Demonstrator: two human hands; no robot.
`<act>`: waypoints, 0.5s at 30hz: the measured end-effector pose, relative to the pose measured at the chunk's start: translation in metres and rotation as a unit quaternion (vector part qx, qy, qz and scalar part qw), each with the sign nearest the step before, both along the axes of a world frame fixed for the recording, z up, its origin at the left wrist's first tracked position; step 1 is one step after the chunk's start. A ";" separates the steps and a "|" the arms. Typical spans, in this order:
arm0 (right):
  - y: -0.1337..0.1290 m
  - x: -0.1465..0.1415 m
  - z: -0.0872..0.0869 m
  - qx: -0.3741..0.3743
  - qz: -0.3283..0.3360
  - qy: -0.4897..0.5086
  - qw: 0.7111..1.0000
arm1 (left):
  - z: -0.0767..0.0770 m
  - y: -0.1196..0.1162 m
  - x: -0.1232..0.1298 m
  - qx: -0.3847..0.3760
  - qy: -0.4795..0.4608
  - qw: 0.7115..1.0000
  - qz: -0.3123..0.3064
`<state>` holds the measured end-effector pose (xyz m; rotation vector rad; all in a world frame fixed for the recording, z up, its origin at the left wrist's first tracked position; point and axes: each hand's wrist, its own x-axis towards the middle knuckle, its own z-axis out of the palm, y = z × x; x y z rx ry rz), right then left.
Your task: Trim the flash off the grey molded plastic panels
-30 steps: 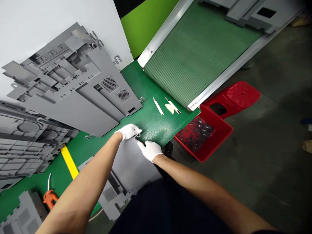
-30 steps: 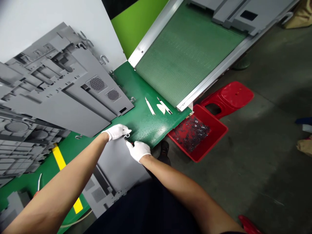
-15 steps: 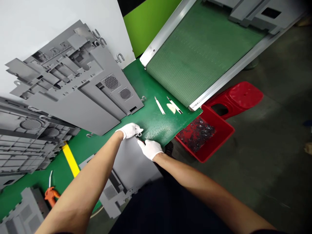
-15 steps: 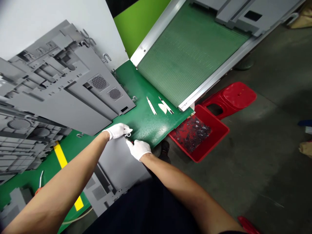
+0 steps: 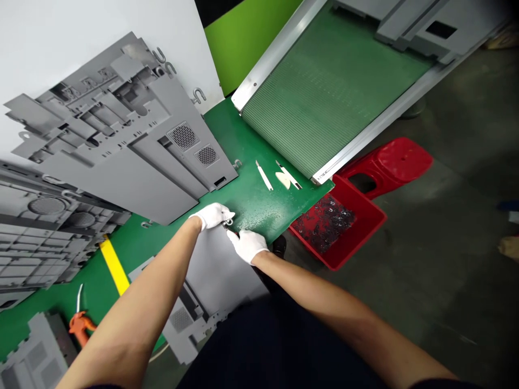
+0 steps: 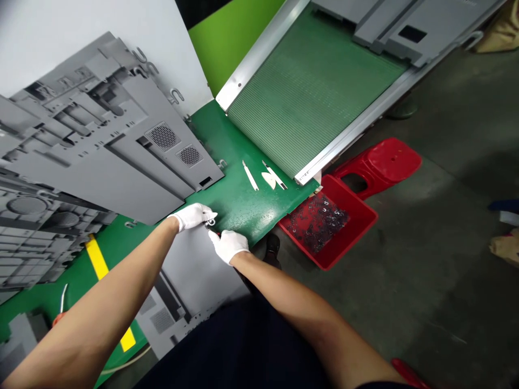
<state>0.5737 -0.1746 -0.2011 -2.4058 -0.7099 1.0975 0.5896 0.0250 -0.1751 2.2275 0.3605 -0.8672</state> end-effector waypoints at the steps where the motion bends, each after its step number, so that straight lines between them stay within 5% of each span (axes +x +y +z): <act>1: 0.000 0.000 0.001 0.000 -0.002 0.004 1.000 | 0.000 0.001 0.000 0.000 0.001 1.000 0.001; 7: -0.001 0.001 0.000 0.010 -0.001 0.047 0.999 | -0.001 0.001 0.000 0.000 0.003 1.000 0.001; 15: 0.003 -0.007 -0.003 -0.011 -0.002 -0.041 0.999 | -0.001 -0.003 0.000 0.008 0.001 1.000 0.002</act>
